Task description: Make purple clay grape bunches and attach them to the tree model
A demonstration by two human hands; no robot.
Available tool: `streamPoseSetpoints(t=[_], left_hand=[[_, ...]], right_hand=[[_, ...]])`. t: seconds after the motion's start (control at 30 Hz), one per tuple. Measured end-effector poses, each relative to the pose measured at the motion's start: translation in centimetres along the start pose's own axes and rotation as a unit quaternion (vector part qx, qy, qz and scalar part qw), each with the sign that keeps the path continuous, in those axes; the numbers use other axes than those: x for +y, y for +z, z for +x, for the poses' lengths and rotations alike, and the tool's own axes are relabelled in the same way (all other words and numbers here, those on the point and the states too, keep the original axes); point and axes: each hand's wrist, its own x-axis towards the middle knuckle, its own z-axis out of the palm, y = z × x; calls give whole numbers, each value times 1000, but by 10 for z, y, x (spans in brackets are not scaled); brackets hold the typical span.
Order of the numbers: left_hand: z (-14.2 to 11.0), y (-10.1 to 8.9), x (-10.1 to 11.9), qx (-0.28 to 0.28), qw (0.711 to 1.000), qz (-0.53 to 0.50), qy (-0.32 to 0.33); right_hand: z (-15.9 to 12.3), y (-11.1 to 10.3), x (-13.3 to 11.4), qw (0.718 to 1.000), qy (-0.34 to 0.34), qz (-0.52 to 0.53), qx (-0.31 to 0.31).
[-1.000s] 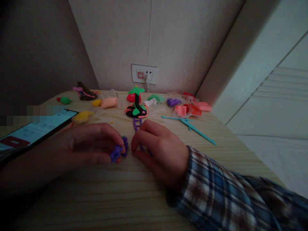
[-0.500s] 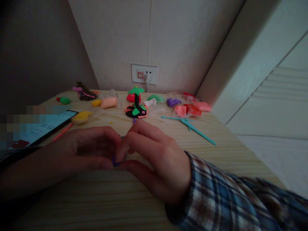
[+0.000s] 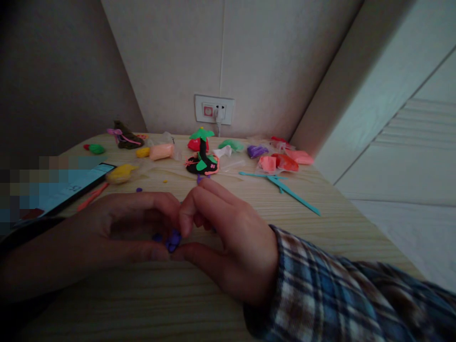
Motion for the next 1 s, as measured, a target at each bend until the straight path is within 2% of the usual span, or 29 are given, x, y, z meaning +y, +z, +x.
streamPoseSetpoints(t=[0.27,0.47,0.77,0.9,1.0], left_hand=[[-2,-5,5,41,999,22,-15],[-3,-5,2,60,998,32,-3],[-3,-3,3,49,998,30,14],[-4,-6,5,66,992,103,43],[-6,-8,6,81,978,179,64]], right_hand=[[-3,-8,3,1000,-1,-11,22],[-2,-7,6,999,-30,-34,-6],[-1,-14,8,998,-50,-28,-32],[-4,-13,14,998,-40,-10,-44],[-6,-10,17,997,-12,14,-76]])
